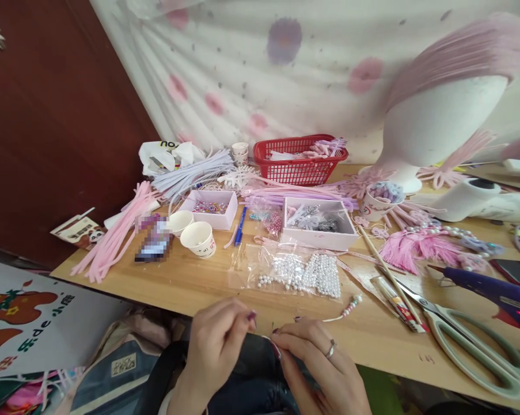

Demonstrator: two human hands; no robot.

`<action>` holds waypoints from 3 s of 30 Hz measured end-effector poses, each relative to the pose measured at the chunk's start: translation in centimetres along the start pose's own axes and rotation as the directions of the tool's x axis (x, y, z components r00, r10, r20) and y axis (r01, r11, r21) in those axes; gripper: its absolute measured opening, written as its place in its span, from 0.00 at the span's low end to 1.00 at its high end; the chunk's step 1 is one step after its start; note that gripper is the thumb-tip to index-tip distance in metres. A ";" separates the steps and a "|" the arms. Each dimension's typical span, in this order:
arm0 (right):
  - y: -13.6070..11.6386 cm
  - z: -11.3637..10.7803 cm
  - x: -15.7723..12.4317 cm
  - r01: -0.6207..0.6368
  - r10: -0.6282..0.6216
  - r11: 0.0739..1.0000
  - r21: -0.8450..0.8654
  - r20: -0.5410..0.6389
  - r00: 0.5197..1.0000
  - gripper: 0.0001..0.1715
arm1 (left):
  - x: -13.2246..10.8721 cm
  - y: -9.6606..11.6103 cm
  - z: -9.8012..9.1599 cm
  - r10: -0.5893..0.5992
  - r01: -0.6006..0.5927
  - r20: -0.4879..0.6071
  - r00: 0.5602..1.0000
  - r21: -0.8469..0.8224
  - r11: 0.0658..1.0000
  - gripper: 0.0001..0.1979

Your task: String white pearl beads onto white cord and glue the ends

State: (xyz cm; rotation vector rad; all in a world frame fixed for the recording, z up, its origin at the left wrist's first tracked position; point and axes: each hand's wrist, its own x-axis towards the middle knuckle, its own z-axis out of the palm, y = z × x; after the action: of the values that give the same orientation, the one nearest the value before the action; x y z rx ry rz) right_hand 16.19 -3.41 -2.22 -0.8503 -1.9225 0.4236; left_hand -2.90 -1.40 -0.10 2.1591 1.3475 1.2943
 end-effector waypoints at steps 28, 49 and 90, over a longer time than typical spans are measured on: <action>3.5 -0.1 0.5 -0.225 0.264 0.951 -0.211 0.179 0.948 0.10 | 6.1 -3.9 1.3 -0.424 0.401 0.213 0.880 0.144 0.905 0.09; 4.2 0.0 0.7 -0.212 0.250 0.955 -0.207 0.184 0.950 0.12 | 8.7 -4.5 0.8 -0.273 0.175 0.529 0.804 0.228 0.958 0.08; -0.2 -2.3 3.2 -0.055 0.037 0.994 -0.095 -0.182 0.983 0.11 | 2.6 2.9 4.7 -0.645 0.522 0.491 0.586 -0.837 -0.164 0.15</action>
State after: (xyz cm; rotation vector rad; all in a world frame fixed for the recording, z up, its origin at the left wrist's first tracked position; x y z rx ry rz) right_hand 17.13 -1.39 0.99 -0.9666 -1.7709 0.2697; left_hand 2.99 0.23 0.51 0.3549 0.8169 1.2085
